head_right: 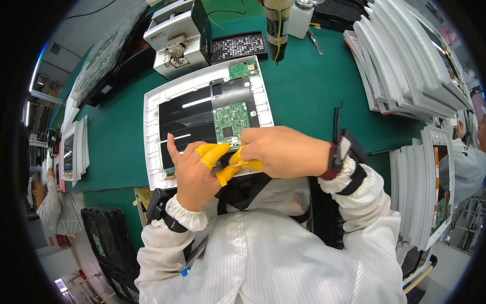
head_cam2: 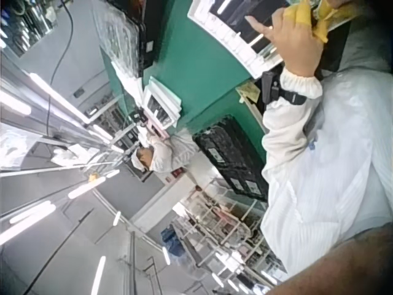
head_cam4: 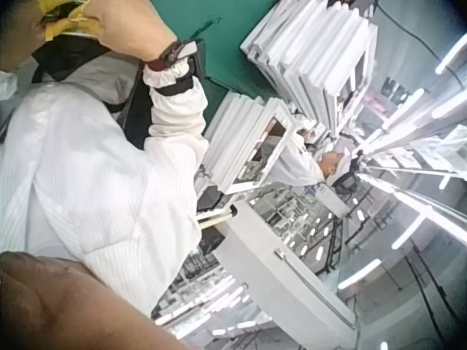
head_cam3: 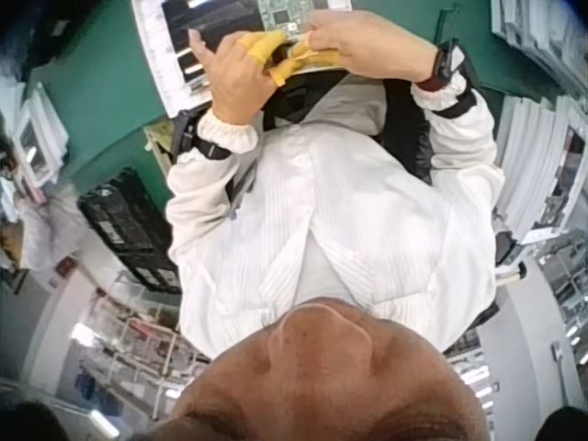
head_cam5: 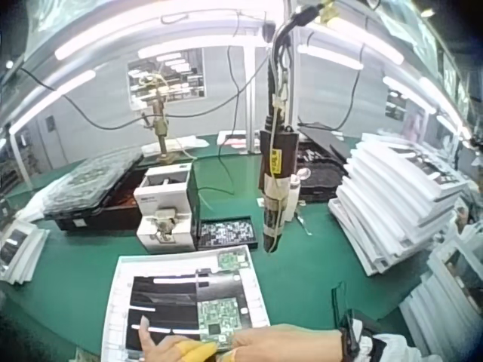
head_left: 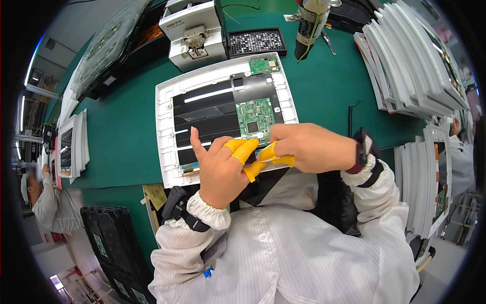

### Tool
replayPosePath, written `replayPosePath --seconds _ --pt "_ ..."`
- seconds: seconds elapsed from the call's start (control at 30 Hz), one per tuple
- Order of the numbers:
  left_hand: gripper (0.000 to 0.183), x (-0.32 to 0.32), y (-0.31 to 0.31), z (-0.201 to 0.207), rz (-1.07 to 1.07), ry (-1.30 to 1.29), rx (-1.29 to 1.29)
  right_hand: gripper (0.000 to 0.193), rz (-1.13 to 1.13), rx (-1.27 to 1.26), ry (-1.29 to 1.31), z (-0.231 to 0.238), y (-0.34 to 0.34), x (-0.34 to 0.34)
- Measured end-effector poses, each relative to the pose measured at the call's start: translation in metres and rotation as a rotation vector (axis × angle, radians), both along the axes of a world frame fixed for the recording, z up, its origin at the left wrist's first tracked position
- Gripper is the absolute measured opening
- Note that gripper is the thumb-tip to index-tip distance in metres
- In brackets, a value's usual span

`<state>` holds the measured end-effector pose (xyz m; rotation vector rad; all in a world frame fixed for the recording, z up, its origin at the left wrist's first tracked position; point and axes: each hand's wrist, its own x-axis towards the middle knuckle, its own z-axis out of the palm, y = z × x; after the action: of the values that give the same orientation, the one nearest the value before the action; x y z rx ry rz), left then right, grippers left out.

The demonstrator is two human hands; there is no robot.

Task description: Assembling a tablet display component using an electric screwdriver and applying adhesive tape.

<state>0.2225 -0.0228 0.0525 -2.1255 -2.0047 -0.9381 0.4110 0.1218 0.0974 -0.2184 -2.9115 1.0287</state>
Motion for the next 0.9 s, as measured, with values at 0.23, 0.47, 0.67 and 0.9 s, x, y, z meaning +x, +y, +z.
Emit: replayPosePath --seconds 0.23,0.47,0.67,0.9 --pt "0.040 0.008 0.004 0.000 -0.022 0.021 0.041 0.018 -0.144 -0.008 -0.066 0.002 0.009 0.030" --pt "0.041 0.012 0.008 -0.001 -0.018 0.021 0.039 0.016 -0.117 -0.028 -0.040 -0.004 -0.001 0.029" --pt "0.041 0.015 0.008 0.000 0.003 0.035 0.010 0.014 -0.100 0.036 -0.003 -0.007 -0.006 0.018" --pt "0.041 0.016 0.010 0.000 0.006 0.025 0.017 0.014 -0.136 0.040 0.000 -0.004 -0.003 0.033"
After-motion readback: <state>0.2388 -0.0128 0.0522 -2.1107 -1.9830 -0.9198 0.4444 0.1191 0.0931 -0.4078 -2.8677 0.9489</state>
